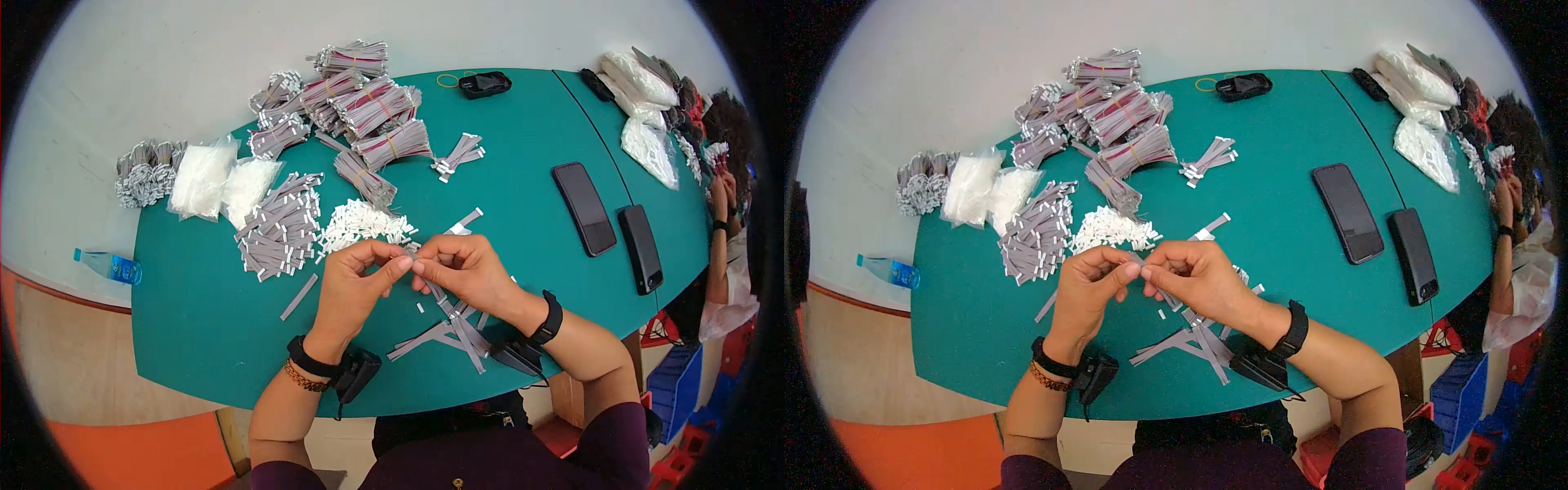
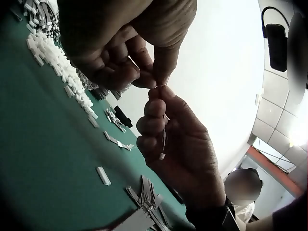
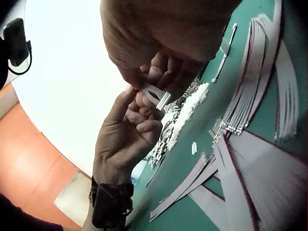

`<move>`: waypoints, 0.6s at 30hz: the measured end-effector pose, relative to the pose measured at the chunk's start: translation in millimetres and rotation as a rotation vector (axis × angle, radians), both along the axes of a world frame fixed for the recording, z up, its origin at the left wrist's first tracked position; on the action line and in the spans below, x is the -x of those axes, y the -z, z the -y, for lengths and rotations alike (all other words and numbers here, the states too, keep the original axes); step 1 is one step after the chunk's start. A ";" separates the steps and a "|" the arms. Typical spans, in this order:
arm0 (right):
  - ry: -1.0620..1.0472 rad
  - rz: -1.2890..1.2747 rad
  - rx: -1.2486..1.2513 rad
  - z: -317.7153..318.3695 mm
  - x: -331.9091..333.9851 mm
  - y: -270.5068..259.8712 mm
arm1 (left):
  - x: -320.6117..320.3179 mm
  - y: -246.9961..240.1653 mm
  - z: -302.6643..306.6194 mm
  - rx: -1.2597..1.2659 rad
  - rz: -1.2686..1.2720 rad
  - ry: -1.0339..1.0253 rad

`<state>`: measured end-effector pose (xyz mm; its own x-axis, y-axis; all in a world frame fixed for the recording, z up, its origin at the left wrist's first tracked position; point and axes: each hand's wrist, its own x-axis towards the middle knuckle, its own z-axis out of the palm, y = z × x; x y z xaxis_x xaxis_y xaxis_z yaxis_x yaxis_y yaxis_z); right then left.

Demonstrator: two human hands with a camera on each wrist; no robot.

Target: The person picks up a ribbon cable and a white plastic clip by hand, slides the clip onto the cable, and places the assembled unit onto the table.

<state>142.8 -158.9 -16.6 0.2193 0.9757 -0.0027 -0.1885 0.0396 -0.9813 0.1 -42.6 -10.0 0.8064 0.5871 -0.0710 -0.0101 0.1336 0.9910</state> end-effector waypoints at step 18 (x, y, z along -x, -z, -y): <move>0.028 -0.016 -0.016 -1.4 1.3 2.8 | -1.4 3.3 2.6 0.109 0.024 -0.030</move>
<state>141.5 -157.5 -19.4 0.2468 0.9690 0.0094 -0.2031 0.0611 -0.9773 1.5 -45.2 -13.3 0.7907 0.6010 -0.1166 -0.0396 0.2402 0.9699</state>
